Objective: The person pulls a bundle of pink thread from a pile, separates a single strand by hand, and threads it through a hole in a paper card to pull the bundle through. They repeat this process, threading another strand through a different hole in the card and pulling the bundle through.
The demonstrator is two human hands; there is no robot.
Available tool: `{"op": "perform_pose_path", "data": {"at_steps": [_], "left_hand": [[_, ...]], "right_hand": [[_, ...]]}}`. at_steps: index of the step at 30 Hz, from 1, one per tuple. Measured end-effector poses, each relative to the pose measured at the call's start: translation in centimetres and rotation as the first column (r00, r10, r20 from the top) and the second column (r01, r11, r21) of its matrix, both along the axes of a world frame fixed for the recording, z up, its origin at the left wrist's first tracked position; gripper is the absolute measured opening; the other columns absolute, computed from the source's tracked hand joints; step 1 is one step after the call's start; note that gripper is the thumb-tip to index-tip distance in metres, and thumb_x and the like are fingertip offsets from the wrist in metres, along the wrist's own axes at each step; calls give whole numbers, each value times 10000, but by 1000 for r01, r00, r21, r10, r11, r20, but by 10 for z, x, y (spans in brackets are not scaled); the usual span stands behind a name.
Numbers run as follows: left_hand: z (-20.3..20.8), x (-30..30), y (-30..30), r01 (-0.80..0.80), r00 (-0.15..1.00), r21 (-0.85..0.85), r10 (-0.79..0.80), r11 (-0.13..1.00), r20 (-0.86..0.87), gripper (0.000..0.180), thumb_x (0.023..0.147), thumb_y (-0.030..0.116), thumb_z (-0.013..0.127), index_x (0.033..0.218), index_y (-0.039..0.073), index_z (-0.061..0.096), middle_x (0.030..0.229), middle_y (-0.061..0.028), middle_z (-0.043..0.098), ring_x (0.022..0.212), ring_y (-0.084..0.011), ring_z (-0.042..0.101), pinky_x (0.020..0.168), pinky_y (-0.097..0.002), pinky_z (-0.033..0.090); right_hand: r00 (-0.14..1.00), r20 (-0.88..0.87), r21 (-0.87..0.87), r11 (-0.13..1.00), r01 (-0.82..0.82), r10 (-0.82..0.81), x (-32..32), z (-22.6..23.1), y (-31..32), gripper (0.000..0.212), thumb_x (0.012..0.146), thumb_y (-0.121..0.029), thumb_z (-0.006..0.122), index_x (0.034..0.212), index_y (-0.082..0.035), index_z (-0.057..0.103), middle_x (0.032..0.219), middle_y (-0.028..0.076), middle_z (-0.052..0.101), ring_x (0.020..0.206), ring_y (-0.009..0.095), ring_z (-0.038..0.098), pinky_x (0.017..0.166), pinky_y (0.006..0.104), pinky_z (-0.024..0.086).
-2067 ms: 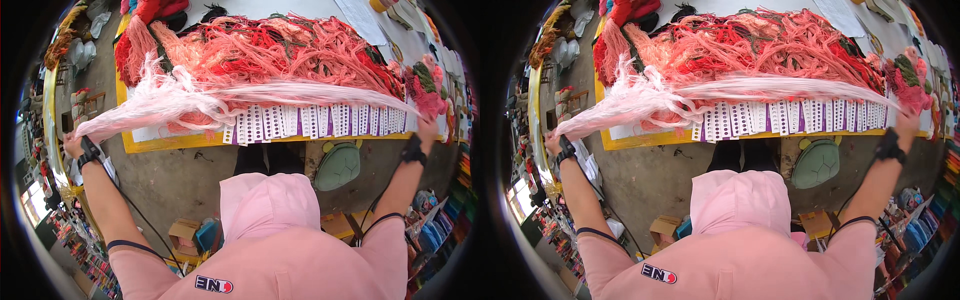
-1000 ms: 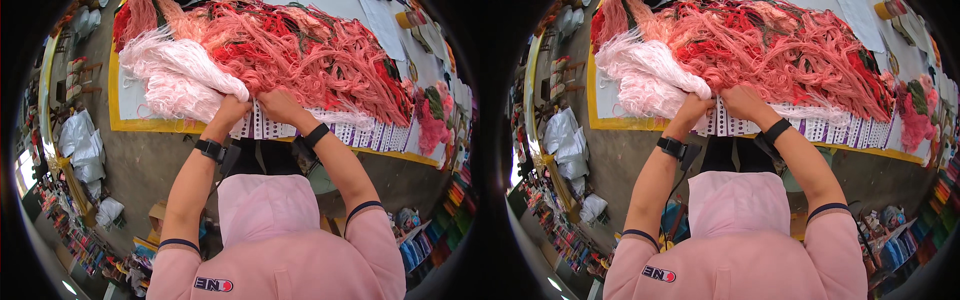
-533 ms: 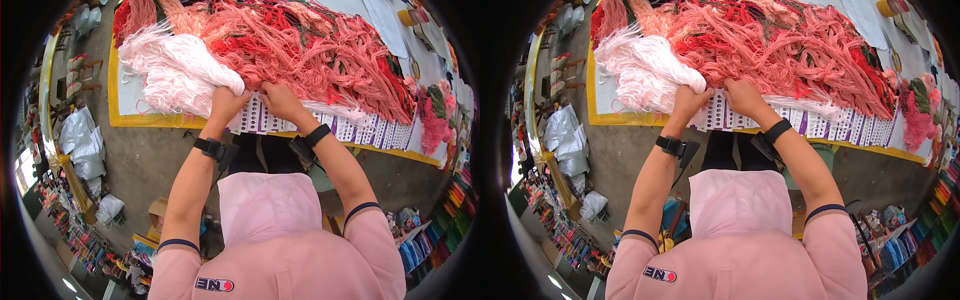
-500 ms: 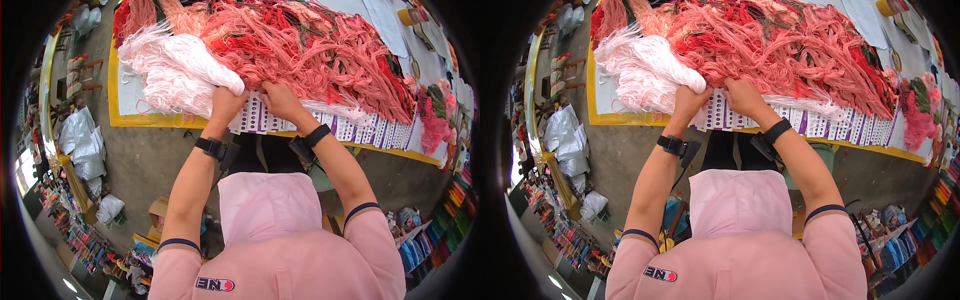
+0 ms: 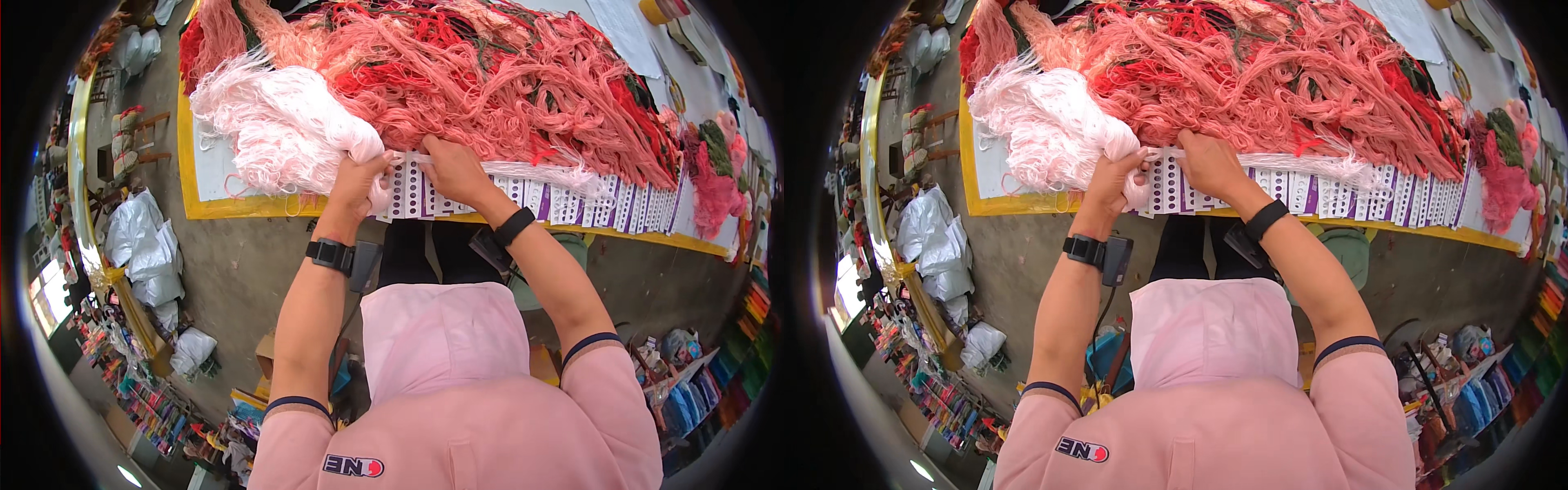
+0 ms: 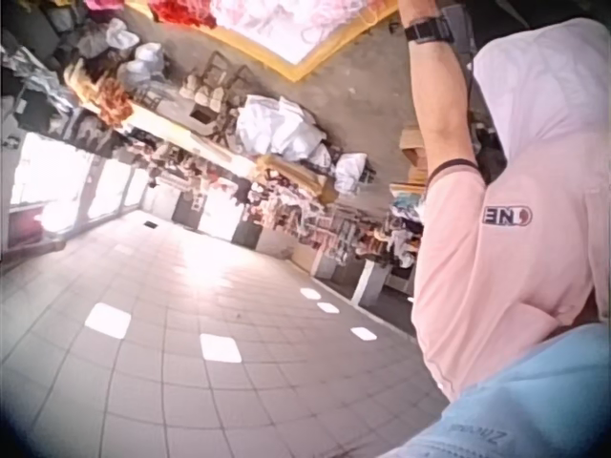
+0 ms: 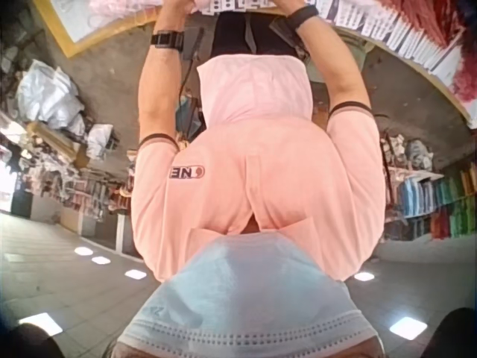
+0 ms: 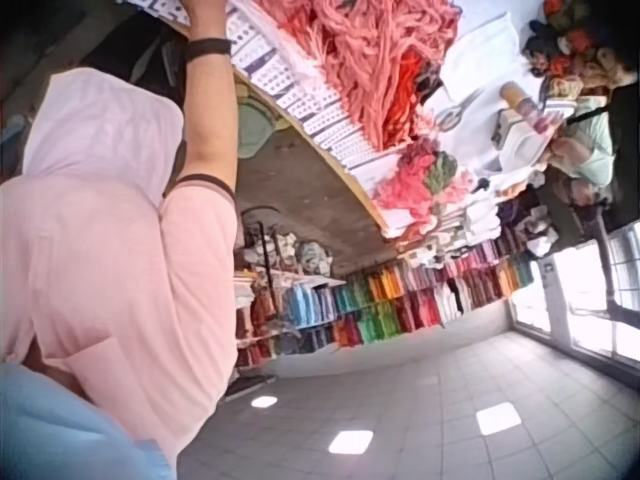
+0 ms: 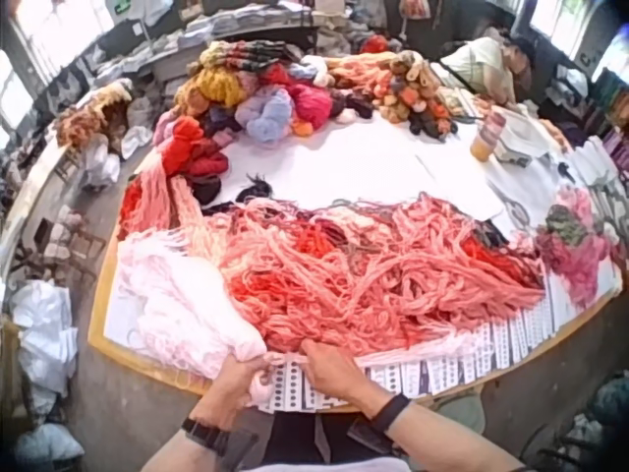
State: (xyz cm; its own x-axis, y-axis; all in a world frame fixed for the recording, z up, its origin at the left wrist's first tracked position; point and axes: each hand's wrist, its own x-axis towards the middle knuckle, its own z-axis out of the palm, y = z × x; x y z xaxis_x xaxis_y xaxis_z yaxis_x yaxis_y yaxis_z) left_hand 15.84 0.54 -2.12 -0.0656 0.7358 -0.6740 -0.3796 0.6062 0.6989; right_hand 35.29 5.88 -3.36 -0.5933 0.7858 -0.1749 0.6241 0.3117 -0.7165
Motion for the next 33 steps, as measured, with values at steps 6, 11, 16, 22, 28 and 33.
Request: {"op": "perform_pose_path", "data": {"at_steps": [6,11,16,22,28,33], "left_hand": [[4,1,-13,-34,783,23,13,999,622,234,896,43,610,1120,-26,613,914,-63,638,702,-76,568,549,-189,411],[2,11,-17,741,611,353,-354,571,-708,417,800,21,640,1213,55,589,1096,-120,613,952,-286,597,837,-367,476],[8,9,-5,855,437,263,-346,446,-830,403,764,-8,623,1161,62,612,1178,-143,588,1087,-363,541,962,-402,425],[0,-14,9,614,787,294,-538,732,-303,186,849,103,664,1017,24,658,787,20,610,704,-108,567,670,-291,499],[66,-175,2,-333,926,277,368,902,-86,324,926,157,608,1185,-34,572,900,-50,613,695,-109,529,620,-239,469],[88,-215,-10,-201,523,442,477,874,-706,253,882,83,627,1125,13,619,781,-9,554,669,-134,516,636,-314,481]], "right_hand": [[999,-41,-20,1000,6,-7,4,-3,0,213,895,-165,609,1008,-23,498,825,173,634,781,356,641,712,442,487],[915,-262,-434,884,173,-307,8,-3,9,151,932,-156,498,985,-16,511,744,156,630,725,328,641,668,441,474],[991,-123,-258,966,26,-59,6,4,13,185,852,-195,583,907,-19,574,796,195,645,754,363,639,691,432,482],[996,1,-252,964,85,-87,-1,0,19,176,770,-178,606,828,-12,606,797,220,651,798,412,629,723,484,486],[994,91,-108,991,75,-65,-4,-1,16,177,769,-181,606,819,-11,614,786,213,660,799,389,643,727,470,497],[962,-187,-474,876,89,-199,-6,4,9,144,802,-162,641,868,-37,613,792,139,663,723,315,637,698,399,509]]}}
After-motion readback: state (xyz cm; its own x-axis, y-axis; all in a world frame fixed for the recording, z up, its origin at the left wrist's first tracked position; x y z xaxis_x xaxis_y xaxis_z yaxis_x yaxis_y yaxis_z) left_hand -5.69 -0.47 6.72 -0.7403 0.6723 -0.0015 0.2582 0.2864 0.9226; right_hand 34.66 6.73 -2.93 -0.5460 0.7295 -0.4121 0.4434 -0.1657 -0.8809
